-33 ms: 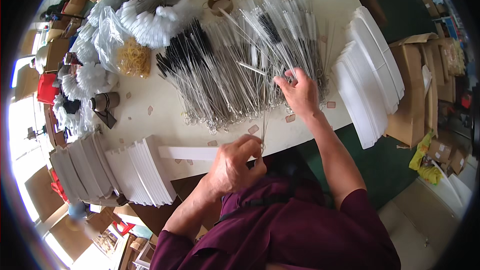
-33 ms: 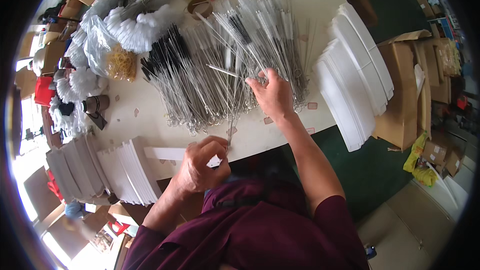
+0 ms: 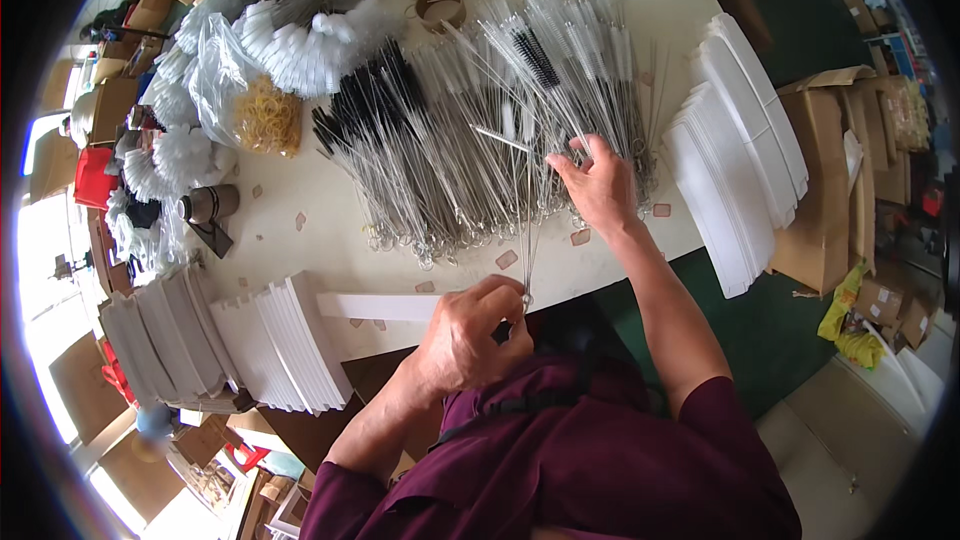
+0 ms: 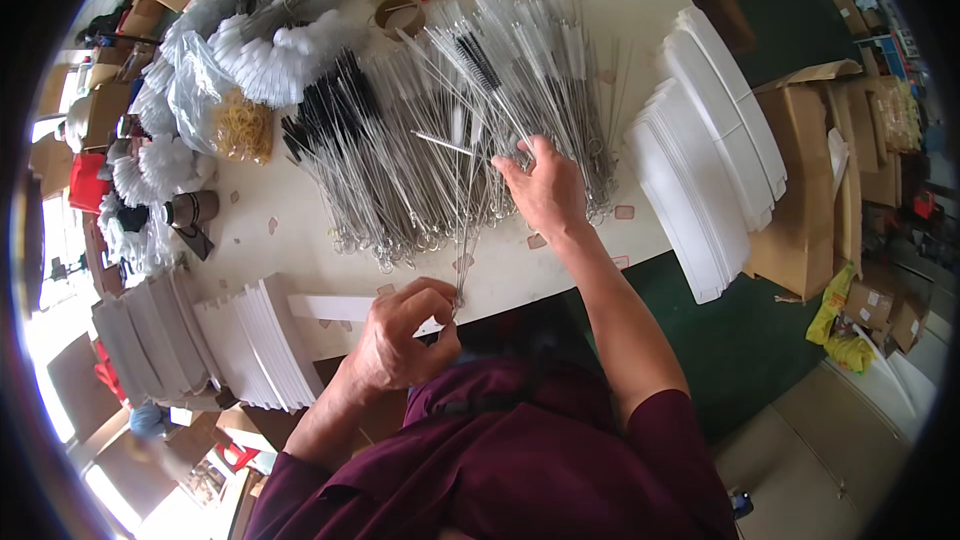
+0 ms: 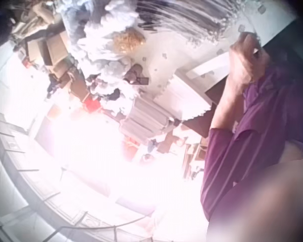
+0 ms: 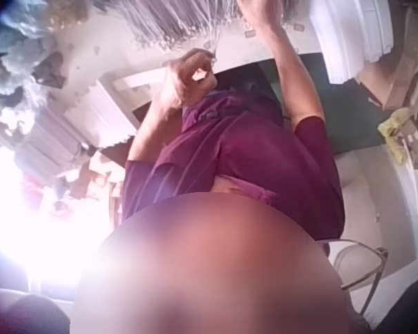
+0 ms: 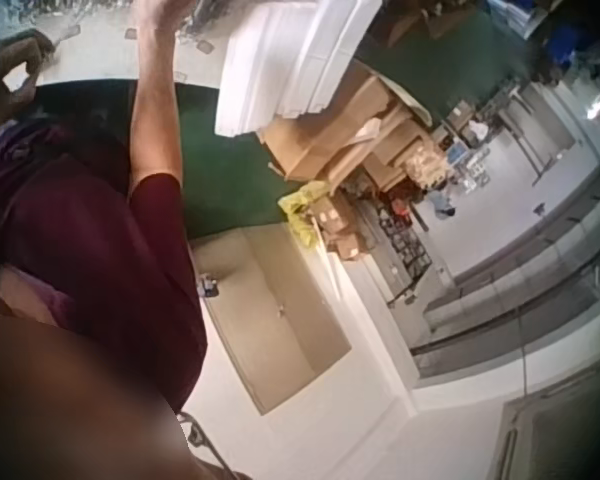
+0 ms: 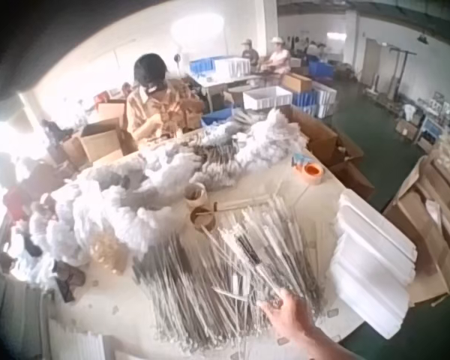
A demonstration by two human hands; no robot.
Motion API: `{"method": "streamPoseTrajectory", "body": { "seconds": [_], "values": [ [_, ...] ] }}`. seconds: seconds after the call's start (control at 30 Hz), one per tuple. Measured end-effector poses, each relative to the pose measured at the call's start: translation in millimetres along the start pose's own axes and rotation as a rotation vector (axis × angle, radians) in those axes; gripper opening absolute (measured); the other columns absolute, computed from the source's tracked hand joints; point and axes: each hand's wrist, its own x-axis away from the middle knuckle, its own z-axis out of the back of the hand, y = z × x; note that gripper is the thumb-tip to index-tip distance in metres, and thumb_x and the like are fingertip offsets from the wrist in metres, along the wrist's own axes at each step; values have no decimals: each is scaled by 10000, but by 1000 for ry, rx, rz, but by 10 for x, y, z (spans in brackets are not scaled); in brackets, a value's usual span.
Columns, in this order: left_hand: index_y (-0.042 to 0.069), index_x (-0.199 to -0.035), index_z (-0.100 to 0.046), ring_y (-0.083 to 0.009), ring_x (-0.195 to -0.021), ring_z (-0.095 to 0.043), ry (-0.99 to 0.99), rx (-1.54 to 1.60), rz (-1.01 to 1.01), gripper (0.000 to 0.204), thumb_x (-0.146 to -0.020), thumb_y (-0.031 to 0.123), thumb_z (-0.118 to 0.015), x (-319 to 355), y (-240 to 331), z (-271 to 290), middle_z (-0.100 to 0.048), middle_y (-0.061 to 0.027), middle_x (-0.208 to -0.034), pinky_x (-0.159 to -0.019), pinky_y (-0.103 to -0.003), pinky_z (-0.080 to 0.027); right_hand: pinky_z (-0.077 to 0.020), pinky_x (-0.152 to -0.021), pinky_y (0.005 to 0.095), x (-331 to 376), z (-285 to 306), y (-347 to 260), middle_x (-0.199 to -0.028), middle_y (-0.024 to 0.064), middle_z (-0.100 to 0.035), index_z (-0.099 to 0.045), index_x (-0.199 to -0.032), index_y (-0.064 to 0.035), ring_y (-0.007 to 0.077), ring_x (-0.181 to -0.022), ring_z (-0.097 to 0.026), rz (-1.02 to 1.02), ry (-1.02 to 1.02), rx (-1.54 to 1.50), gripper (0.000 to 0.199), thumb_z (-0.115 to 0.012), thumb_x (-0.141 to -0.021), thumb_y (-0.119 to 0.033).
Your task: Placing bundles of long applicator swabs into white foam boxes at a manufacturing station.
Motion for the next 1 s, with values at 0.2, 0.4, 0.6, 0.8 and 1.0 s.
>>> {"method": "streamPoseTrajectory", "body": {
  "seconds": [0.2, 0.4, 0.6, 0.8, 1.0],
  "values": [
    [11, -796, -569, -303, -822, -730, 91, 111, 16, 164, -685, -73, -654, 42, 50, 237, -708, -188, -931, -748, -354, -574, -534, -656, 451, -107, 2, 41, -698, 227, -673, -712, -888, 19, 370, -665, -694, -44, -133, 47, 373, -702, -911, -353],
    [-3, -814, -566, -228, -863, -704, 146, 332, 182, 110, -769, -104, -567, 150, 33, 564, -691, -215, -1002, -736, -337, -578, -552, -675, 457, -42, 48, 238, -728, 228, -689, -718, -868, 12, 398, -713, -701, -51, -27, 78, 288, -661, -886, -270],
    [-24, -837, -521, -262, -871, -712, 329, 642, 204, 95, -804, -112, -509, 150, 245, 971, -675, -233, -1012, -712, -345, -580, -565, -692, 458, 75, -17, 349, -764, 231, -700, -725, -880, -13, 402, -746, -711, -83, 11, 191, 245, -655, -878, -248],
    [-13, -798, -496, -265, -772, -710, 400, 645, 218, 62, -766, -56, -526, 216, 562, 1294, -682, -255, -952, -676, -351, -573, -542, -654, 476, 206, -21, 313, -722, 211, -688, -715, -935, -21, 407, -710, -695, -23, 50, 47, 284, -629, -955, -291],
    [-5, -760, -500, -218, -763, -699, 204, 632, 279, 62, -733, -37, -546, 211, 690, 1325, -694, -237, -901, -663, -303, -569, -434, -495, 342, 316, 209, -308, -655, 101, -670, -730, -985, -28, 119, -555, -602, 204, -248, -200, 288, -545, -1042, -243]
  ]
}}
